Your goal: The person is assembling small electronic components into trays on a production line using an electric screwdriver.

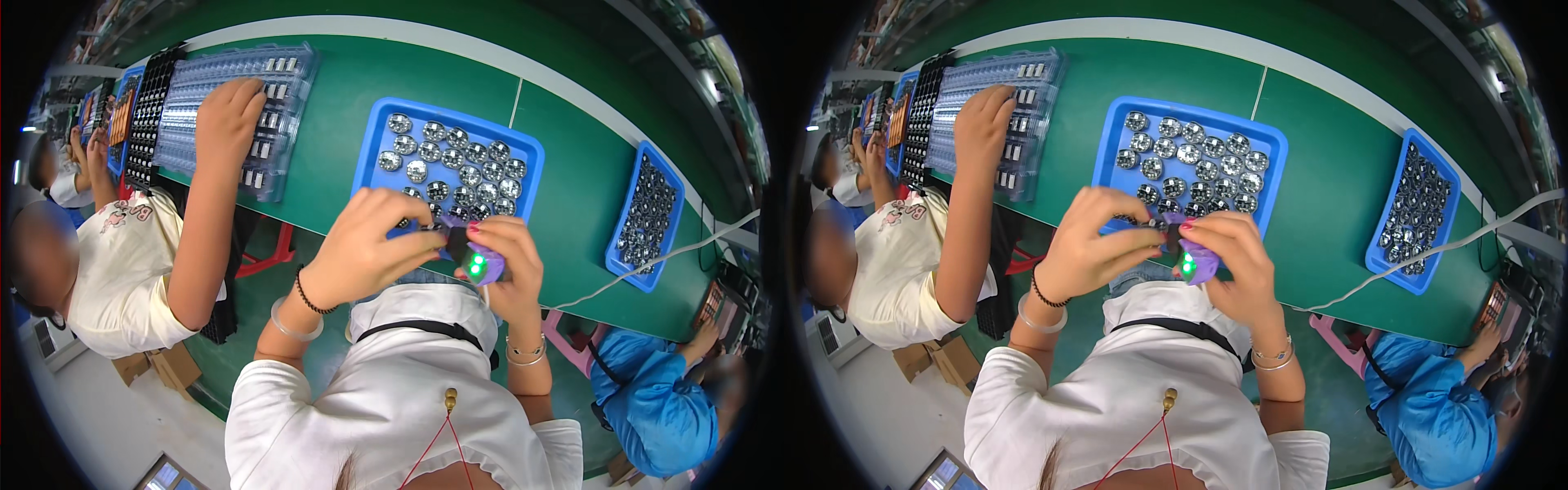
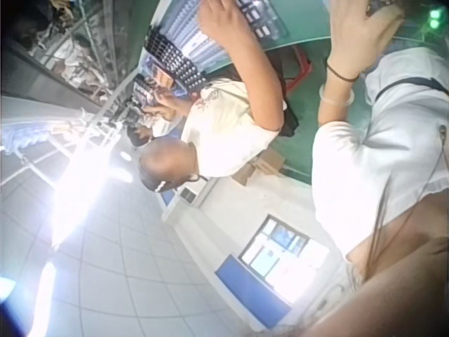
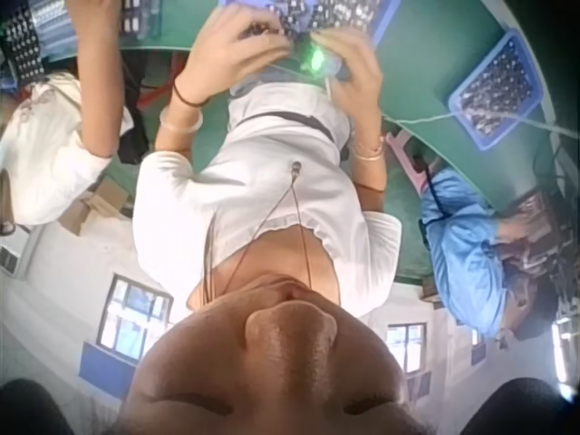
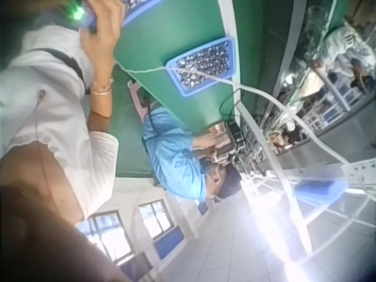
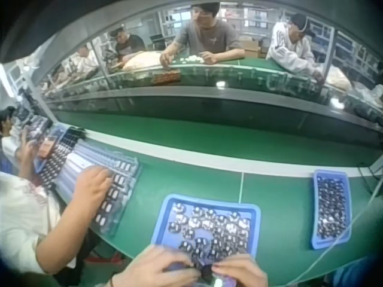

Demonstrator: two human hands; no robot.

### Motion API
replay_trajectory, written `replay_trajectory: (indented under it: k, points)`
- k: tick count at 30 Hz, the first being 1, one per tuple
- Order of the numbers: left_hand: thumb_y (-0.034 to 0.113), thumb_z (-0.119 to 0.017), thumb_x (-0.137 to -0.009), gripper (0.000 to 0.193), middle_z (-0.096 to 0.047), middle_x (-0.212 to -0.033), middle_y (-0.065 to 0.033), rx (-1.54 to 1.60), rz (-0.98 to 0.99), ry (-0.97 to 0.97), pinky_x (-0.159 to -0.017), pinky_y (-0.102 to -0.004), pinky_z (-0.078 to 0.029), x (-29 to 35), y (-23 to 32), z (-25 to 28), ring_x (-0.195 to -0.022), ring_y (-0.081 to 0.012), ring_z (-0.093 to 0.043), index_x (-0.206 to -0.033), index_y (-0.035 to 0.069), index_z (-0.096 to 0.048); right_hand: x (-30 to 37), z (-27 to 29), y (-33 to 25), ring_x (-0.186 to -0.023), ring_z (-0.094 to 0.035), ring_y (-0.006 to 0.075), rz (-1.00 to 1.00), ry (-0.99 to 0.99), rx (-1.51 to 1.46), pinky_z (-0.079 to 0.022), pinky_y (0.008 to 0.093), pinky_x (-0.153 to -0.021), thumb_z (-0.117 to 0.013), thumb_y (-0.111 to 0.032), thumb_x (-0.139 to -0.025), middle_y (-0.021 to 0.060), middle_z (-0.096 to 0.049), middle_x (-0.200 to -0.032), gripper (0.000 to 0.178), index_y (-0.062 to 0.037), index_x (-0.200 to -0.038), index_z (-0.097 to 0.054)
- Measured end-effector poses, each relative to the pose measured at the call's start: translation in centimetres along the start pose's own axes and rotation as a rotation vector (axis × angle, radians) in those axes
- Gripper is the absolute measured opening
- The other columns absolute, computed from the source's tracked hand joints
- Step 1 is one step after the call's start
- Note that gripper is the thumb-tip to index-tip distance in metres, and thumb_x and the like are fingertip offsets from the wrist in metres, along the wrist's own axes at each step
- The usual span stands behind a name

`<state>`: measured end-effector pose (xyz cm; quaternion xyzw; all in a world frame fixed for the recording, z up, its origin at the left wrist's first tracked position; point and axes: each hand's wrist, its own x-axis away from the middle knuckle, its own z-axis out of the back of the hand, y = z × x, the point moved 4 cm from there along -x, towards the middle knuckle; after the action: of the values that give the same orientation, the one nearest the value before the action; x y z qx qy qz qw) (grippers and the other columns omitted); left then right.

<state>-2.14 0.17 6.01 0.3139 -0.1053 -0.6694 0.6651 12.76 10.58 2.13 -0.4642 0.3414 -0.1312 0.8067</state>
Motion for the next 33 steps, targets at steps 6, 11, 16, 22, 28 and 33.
replay_trajectory:
  k: [6, 11, 16, 22, 28, 33]
  points:
    - [0.014, -0.074, -0.067, 0.016, -0.062, -0.092, 0.0016, -0.147, 0.098, 0.080, -0.076, -0.0336, -0.037, 1.7, -2.4, 0.9, -0.089, -0.0201, -0.056, -0.082, 0.014, -0.068, 1.4, -0.6, 0.9, -0.096, -0.057, 0.0237, -0.203, 0.117, -0.111, -0.045, 0.0325, -0.084, -0.080, -0.023, -0.069, 0.0124, -0.059, -0.103, 0.046, 0.0001, -0.104, -0.061]
    - [0.016, -0.074, -0.070, 0.014, -0.063, -0.094, 0.0043, -0.334, 0.222, 0.102, -0.082, -0.0343, -0.033, 1.9, -5.2, -0.2, -0.097, -0.0196, -0.053, -0.083, 0.015, -0.068, 1.5, 0.8, 1.2, -0.094, -0.057, 0.0207, -0.287, 0.199, -0.151, -0.048, 0.0288, -0.080, -0.081, -0.009, -0.067, 0.0136, -0.057, -0.105, 0.047, 0.0015, -0.108, -0.060]
    - [0.017, -0.073, -0.070, 0.019, -0.061, -0.097, 0.0037, -0.360, 0.227, 0.104, -0.083, -0.0351, -0.032, 1.7, -5.7, -0.7, -0.097, -0.0200, -0.051, -0.088, 0.016, -0.068, 1.6, 1.1, 1.3, -0.096, -0.056, 0.0209, -0.235, 0.187, -0.102, -0.046, 0.0292, -0.082, -0.079, -0.018, -0.071, 0.0134, -0.057, -0.106, 0.046, 0.0014, -0.108, -0.060]
    - [0.015, -0.072, -0.070, 0.019, -0.057, -0.099, 0.0024, -0.308, 0.208, 0.109, -0.082, -0.0354, -0.033, -0.5, -5.6, 0.1, -0.098, -0.0211, -0.049, -0.089, 0.016, -0.067, 2.1, 1.2, 1.5, -0.098, -0.055, 0.0208, -0.300, 0.190, -0.115, -0.044, 0.0299, -0.085, -0.077, -0.025, -0.075, 0.0132, -0.057, -0.106, 0.046, 0.0015, -0.108, -0.059]
    - [0.013, -0.070, -0.071, 0.014, -0.056, -0.099, 0.0024, -0.338, 0.009, 0.003, -0.083, -0.0360, -0.034, -2.3, -6.1, -0.1, -0.100, -0.0210, -0.049, -0.085, 0.017, -0.067, 1.8, 0.9, 1.6, -0.098, -0.056, 0.0205, -0.264, 0.155, -0.155, -0.045, 0.0297, -0.084, -0.077, -0.016, -0.075, 0.0132, -0.055, -0.108, 0.043, 0.0018, -0.110, -0.058]
    - [0.013, -0.069, -0.070, 0.013, -0.056, -0.098, 0.0026, -0.307, -0.070, -0.036, -0.083, -0.0353, -0.035, -2.3, -6.0, -0.3, -0.099, -0.0197, -0.050, -0.082, 0.016, -0.065, 1.5, 0.3, 1.9, -0.097, -0.056, 0.0205, -0.316, 0.106, -0.140, -0.047, 0.0302, -0.084, -0.076, -0.006, -0.072, 0.0130, -0.053, -0.110, 0.043, 0.0020, -0.111, -0.059]
